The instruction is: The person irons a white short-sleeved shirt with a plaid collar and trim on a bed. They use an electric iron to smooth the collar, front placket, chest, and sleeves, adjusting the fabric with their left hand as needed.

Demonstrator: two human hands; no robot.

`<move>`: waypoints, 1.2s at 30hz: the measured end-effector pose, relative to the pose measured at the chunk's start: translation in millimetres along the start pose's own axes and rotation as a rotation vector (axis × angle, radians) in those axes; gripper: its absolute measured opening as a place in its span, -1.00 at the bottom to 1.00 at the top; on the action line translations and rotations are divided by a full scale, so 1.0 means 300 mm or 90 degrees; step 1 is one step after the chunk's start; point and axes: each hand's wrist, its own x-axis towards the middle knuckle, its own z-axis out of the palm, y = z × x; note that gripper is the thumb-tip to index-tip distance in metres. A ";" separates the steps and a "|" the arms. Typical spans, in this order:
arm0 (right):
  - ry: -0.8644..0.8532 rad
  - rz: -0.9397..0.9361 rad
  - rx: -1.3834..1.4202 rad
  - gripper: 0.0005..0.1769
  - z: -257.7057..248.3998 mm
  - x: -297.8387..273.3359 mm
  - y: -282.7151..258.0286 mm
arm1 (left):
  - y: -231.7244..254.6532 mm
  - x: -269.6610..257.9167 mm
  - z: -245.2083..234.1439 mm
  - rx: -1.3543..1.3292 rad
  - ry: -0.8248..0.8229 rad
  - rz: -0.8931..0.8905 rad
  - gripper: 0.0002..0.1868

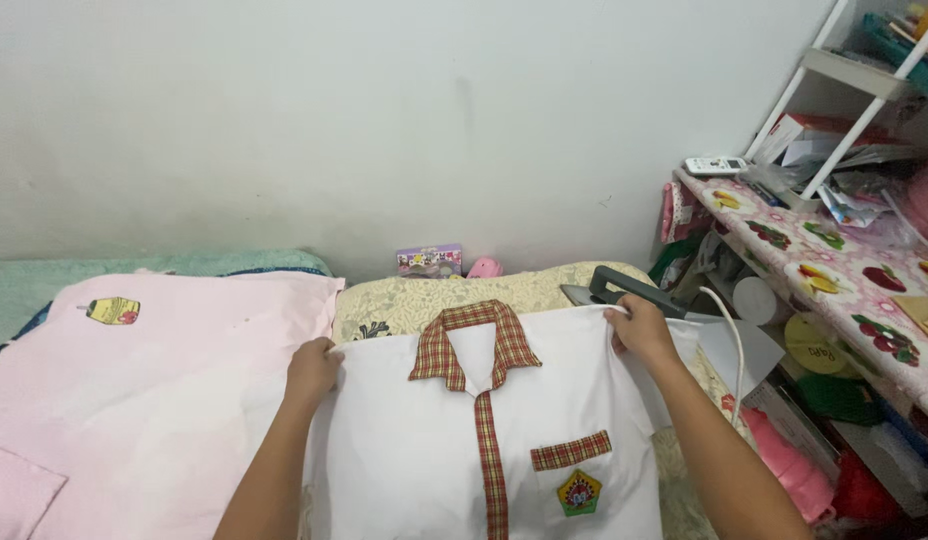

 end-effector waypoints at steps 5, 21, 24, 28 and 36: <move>0.122 -0.090 -0.024 -0.77 -0.054 0.038 -0.102 | 0.143 0.007 -0.103 -0.070 0.218 0.182 -0.77; 0.309 -0.210 -0.134 -0.74 -0.035 0.461 -0.144 | 0.422 0.280 -0.105 -0.178 0.289 0.191 -0.91; 0.228 -0.108 -0.122 -0.75 0.034 0.524 -0.122 | 0.364 0.363 -0.020 -0.158 0.347 0.228 -0.88; 0.130 -0.128 -0.199 -0.68 0.135 0.551 -0.103 | 0.245 0.428 0.117 -0.109 0.321 0.232 -0.77; -0.078 -0.159 -0.376 -0.21 0.261 0.403 -0.074 | 0.141 0.290 0.257 -0.115 0.143 0.284 -0.37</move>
